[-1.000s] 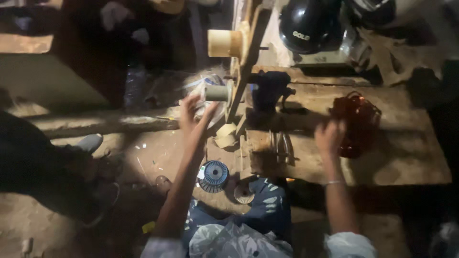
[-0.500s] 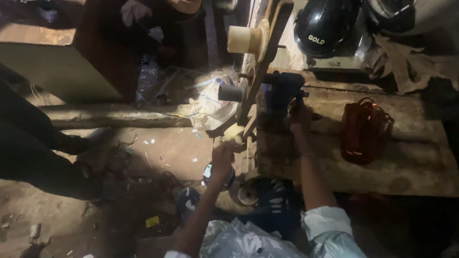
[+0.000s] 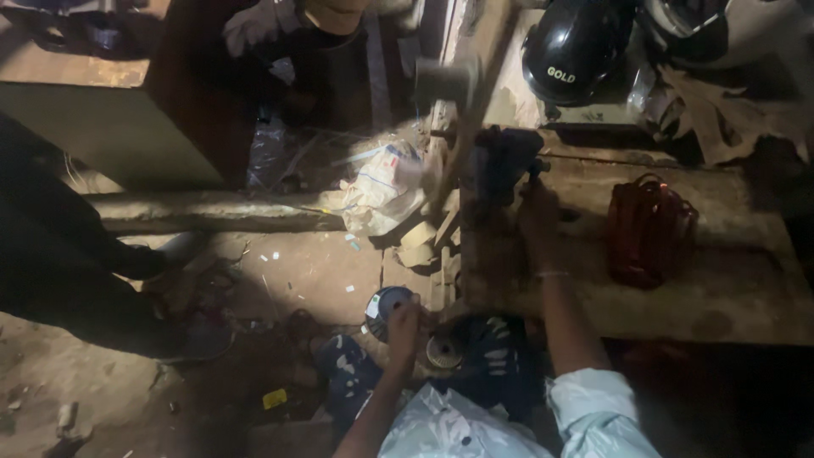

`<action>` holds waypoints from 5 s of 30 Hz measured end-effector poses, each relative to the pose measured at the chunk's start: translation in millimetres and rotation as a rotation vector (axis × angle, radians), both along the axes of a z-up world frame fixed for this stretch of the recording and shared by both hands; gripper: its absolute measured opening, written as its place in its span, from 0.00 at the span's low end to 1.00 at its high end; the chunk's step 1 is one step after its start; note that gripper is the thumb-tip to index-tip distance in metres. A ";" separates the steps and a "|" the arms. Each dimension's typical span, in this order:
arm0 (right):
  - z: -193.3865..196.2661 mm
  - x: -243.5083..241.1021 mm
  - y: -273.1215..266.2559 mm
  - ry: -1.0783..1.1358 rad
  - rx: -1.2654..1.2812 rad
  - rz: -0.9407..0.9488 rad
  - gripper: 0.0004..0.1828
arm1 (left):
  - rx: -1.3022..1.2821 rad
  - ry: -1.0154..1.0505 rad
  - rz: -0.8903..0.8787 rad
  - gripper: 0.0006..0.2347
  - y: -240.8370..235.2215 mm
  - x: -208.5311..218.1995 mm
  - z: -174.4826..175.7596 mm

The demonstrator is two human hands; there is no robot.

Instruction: The person winds copper wire onto a plastic spool using a hand-cranked winding machine, then removes the finished coil and twists the ends of the wire.

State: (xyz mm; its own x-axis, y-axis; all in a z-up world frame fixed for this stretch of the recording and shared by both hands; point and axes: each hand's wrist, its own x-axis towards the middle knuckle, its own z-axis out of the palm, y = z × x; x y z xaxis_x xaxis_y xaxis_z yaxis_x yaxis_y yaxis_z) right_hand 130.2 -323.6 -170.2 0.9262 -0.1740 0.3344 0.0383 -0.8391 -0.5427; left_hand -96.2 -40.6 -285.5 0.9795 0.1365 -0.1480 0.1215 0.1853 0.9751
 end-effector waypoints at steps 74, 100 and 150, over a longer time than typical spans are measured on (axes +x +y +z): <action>-41.8 55.4 -61.1 -0.018 -0.399 0.159 0.11 | -0.014 0.197 0.028 0.17 7.1 -10.3 -43.4; 101.0 -98.2 -43.1 -0.379 -0.139 0.064 0.22 | -0.003 0.079 -0.011 0.22 8.7 -11.9 8.4; -15.3 -82.9 -54.1 0.062 -0.061 -0.008 0.14 | -0.053 0.058 -0.020 0.19 9.2 -17.9 24.9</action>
